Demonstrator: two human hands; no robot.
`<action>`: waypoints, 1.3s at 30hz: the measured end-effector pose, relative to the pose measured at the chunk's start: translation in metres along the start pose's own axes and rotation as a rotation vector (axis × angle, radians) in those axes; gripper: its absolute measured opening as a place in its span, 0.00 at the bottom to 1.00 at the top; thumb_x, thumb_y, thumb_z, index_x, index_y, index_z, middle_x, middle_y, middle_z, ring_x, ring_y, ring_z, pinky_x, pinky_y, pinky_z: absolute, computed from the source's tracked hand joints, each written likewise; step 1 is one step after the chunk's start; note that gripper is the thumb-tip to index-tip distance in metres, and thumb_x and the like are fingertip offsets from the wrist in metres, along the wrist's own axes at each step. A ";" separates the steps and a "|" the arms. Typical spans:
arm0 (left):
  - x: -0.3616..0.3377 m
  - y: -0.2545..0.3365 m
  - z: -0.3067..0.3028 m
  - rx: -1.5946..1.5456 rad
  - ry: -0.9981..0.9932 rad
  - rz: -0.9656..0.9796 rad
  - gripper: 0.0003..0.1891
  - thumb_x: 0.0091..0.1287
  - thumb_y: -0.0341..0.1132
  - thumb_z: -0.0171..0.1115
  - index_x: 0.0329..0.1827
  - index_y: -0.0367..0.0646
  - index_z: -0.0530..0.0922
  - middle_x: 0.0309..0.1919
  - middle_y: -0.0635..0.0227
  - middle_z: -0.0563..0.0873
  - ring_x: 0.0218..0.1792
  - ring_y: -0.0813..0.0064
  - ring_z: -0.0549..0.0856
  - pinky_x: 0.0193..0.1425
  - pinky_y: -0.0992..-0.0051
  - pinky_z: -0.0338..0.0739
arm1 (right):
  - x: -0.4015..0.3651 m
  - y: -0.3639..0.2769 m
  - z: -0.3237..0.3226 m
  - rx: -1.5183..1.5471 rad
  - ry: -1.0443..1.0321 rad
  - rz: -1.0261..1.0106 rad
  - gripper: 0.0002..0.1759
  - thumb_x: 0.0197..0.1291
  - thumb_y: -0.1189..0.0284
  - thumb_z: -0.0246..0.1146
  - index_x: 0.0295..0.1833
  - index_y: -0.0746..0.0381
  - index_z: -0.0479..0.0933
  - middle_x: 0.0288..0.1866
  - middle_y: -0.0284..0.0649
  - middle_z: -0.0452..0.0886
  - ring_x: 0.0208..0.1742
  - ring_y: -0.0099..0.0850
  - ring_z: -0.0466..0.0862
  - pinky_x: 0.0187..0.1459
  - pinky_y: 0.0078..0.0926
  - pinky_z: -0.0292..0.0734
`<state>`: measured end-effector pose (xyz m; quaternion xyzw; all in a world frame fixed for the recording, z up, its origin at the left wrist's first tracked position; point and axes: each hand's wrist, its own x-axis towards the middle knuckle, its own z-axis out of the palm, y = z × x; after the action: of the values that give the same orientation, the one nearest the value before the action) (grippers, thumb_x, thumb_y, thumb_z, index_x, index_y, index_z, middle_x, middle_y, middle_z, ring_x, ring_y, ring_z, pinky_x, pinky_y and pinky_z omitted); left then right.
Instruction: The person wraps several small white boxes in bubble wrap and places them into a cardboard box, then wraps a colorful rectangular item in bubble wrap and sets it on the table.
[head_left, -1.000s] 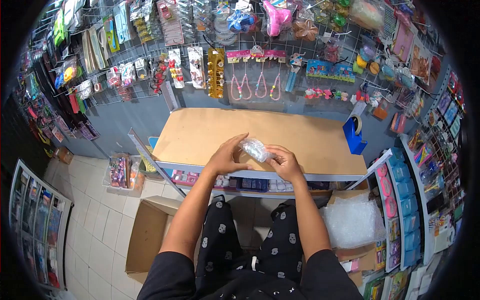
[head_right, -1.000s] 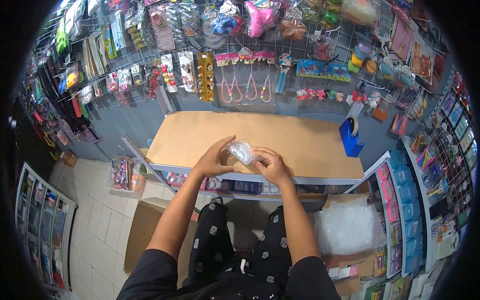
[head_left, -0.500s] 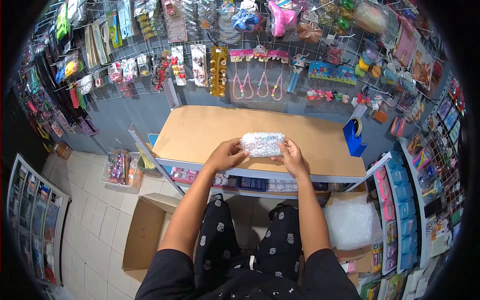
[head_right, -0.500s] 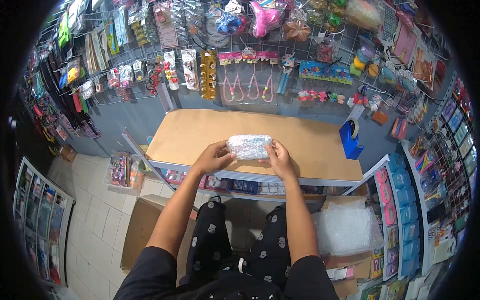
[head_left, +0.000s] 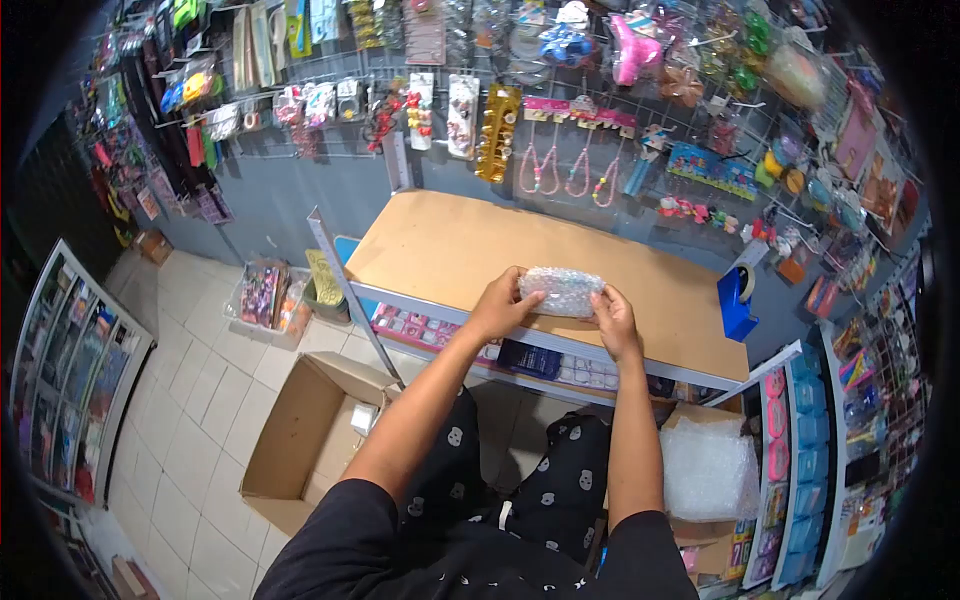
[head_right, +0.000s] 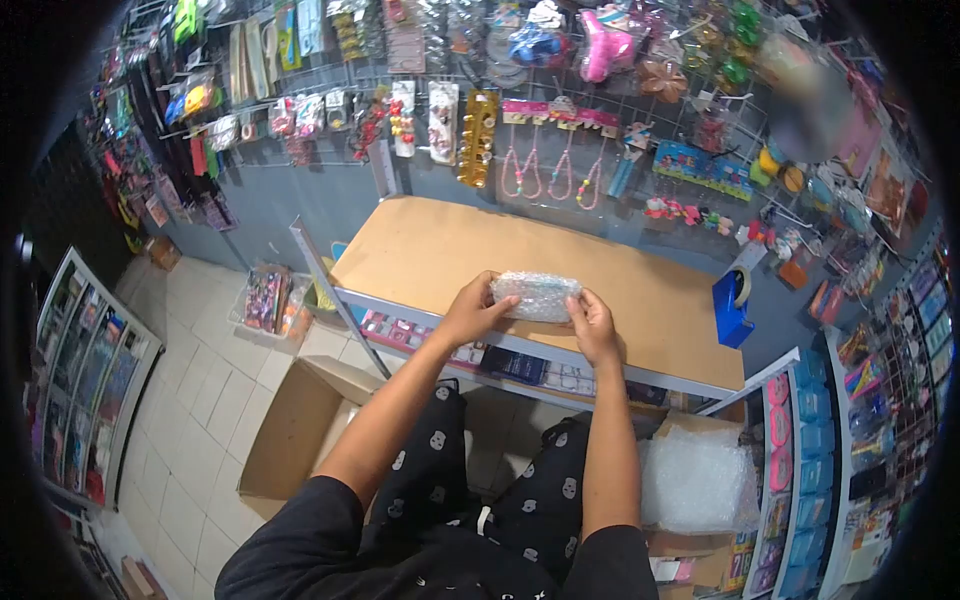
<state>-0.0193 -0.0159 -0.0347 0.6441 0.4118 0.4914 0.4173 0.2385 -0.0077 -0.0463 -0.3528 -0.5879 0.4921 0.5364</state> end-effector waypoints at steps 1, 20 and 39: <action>-0.014 0.012 0.004 -0.121 0.026 -0.029 0.19 0.75 0.34 0.73 0.61 0.35 0.75 0.46 0.62 0.89 0.43 0.77 0.90 0.47 0.72 0.86 | 0.001 0.001 -0.004 0.003 -0.005 0.013 0.18 0.81 0.69 0.62 0.67 0.70 0.77 0.55 0.40 0.88 0.53 0.21 0.85 0.52 0.22 0.81; -0.407 -0.111 -0.197 -0.107 0.914 -0.450 0.23 0.74 0.30 0.71 0.69 0.37 0.76 0.51 0.64 0.89 0.49 0.76 0.89 0.52 0.73 0.86 | 0.003 0.011 -0.032 0.006 0.039 0.070 0.20 0.79 0.69 0.66 0.68 0.69 0.76 0.49 0.43 0.86 0.43 0.26 0.87 0.44 0.22 0.83; -0.603 -0.255 -0.200 -0.280 0.991 -1.299 0.13 0.59 0.33 0.70 0.45 0.37 0.87 0.39 0.63 0.90 0.37 0.67 0.85 0.44 0.66 0.79 | 0.012 0.015 -0.058 -0.177 0.145 0.136 0.16 0.78 0.70 0.67 0.64 0.66 0.78 0.48 0.39 0.86 0.46 0.25 0.86 0.50 0.20 0.84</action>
<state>-0.3526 -0.4766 -0.4161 -0.0712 0.7731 0.4260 0.4645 0.2909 0.0195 -0.0608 -0.4726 -0.5635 0.4465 0.5097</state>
